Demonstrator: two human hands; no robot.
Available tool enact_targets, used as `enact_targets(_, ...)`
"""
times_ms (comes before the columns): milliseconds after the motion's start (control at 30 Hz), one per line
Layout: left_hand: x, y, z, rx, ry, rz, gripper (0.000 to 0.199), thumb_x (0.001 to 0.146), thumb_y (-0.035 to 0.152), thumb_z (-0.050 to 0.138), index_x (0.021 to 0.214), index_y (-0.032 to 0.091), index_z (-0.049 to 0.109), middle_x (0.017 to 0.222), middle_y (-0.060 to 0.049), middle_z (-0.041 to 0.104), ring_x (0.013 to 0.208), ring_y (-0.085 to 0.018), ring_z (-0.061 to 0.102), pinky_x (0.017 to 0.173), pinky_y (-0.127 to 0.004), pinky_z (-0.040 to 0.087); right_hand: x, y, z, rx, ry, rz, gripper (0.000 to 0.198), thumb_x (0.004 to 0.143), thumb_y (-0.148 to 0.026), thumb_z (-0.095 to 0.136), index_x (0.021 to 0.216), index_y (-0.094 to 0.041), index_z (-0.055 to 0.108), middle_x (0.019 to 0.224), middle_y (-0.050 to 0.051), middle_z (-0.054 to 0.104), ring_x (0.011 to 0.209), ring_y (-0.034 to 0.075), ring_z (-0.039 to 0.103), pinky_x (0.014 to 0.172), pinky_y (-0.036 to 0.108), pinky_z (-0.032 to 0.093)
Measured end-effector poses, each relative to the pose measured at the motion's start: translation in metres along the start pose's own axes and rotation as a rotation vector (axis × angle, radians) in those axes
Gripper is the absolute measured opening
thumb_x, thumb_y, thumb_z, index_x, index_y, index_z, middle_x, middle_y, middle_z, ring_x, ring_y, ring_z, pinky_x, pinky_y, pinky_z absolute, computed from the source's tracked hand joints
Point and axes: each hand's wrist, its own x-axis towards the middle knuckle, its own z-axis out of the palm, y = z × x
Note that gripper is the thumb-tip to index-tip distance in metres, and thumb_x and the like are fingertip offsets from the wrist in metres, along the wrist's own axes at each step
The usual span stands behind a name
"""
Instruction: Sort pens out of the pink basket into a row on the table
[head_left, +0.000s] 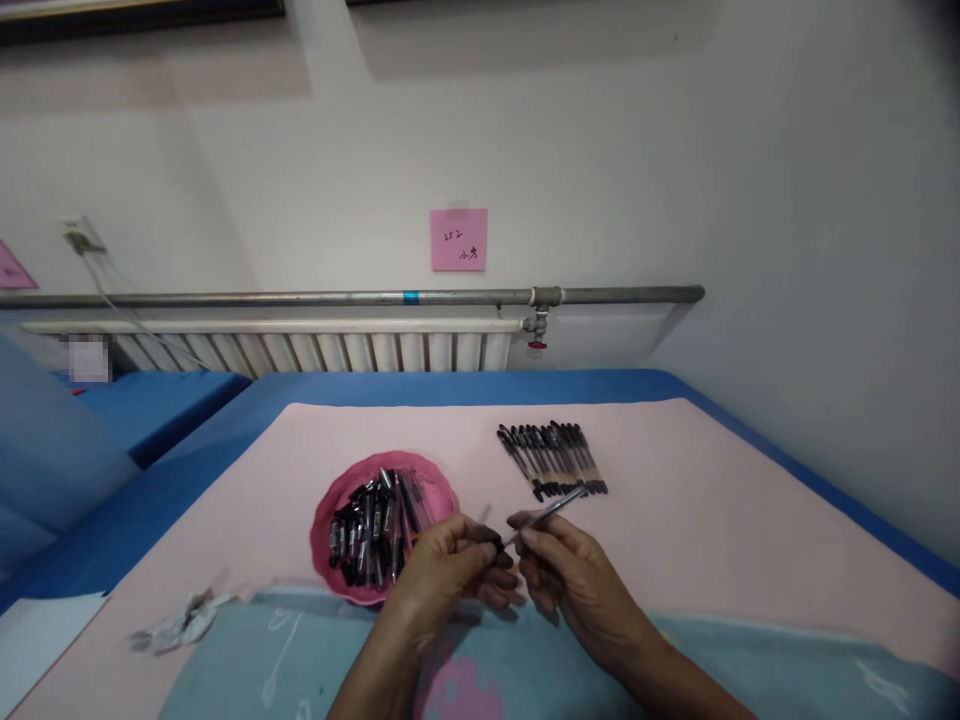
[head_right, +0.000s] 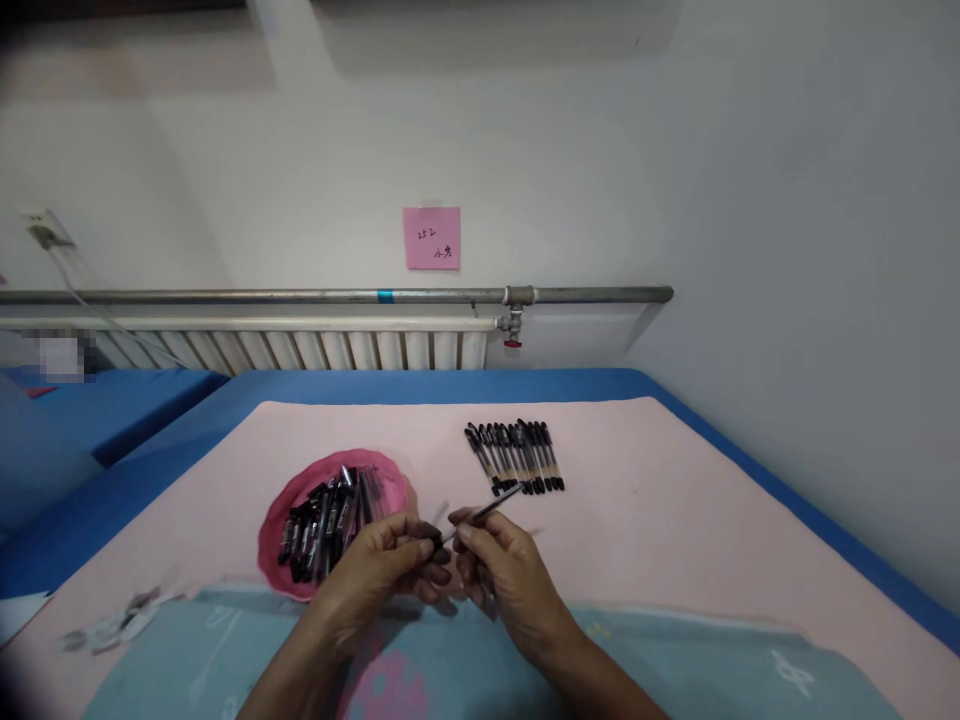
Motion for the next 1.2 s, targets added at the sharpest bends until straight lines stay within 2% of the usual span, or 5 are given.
enact_targets(300, 0.003, -0.007, 0.009, 0.456, 0.127, 0.221, 0.002, 0.066, 0.018, 0.056, 0.067, 0.017, 0.054, 0.062, -0.001, 0.06, 0.058, -0.013, 0.056, 0.058, -0.025, 0.041, 0.006, 0.002, 0.0, -0.127, 0.107, 0.055, 0.032, 0.068, -0.044, 0.066, 0.06, -0.019, 0.047, 0.037, -0.009, 0.043, 0.028, 0.003, 0.031, 0.031, 0.016, 0.017)
enact_targets(667, 0.001, 0.009, -0.021, 0.823, 0.339, 0.503, 0.014, 0.078, 0.023, 0.048, 0.079, 0.018, 0.061, 0.074, -0.001, 0.064, 0.067, -0.013, 0.056, 0.062, -0.022, 0.04, 0.011, 0.004, -0.003, -0.068, 0.168, 0.126, 0.032, 0.064, -0.045, 0.068, 0.063, -0.019, 0.049, 0.039, -0.008, 0.046, 0.032, 0.003, 0.033, 0.033, 0.015, 0.018)
enact_targets(800, -0.002, 0.026, -0.053, 1.022, 0.651, 0.344, 0.016, 0.078, 0.02, 0.045, 0.081, 0.018, 0.061, 0.078, -0.004, 0.066, 0.074, -0.016, 0.059, 0.069, -0.026, 0.04, 0.01, 0.002, -0.003, -0.097, 0.156, 0.113, 0.031, 0.065, -0.044, 0.067, 0.062, -0.019, 0.049, 0.038, -0.007, 0.046, 0.032, 0.004, 0.033, 0.033, 0.016, 0.018)
enact_targets(1000, -0.003, 0.022, -0.053, 1.583, 0.617, 0.061, 0.024, 0.072, 0.024, 0.051, 0.085, 0.011, 0.067, 0.098, -0.016, 0.061, 0.091, -0.027, 0.055, 0.079, -0.034, 0.038, 0.009, 0.002, -0.003, -0.13, 0.139, 0.09, 0.03, 0.066, -0.044, 0.065, 0.061, -0.019, 0.05, 0.039, -0.008, 0.045, 0.033, 0.004, 0.034, 0.033, 0.016, 0.019)
enact_targets(1200, -0.001, 0.022, -0.039, 1.695, 0.632, -0.029, 0.034, 0.071, 0.027, 0.049, 0.093, 0.008, 0.067, 0.104, -0.019, 0.059, 0.097, -0.031, 0.053, 0.081, -0.038, 0.036, 0.01, 0.003, -0.004, -0.18, 0.108, 0.079, 0.029, 0.068, -0.044, 0.063, 0.061, -0.019, 0.049, 0.037, -0.008, 0.044, 0.03, 0.004, 0.033, 0.033, 0.017, 0.019)
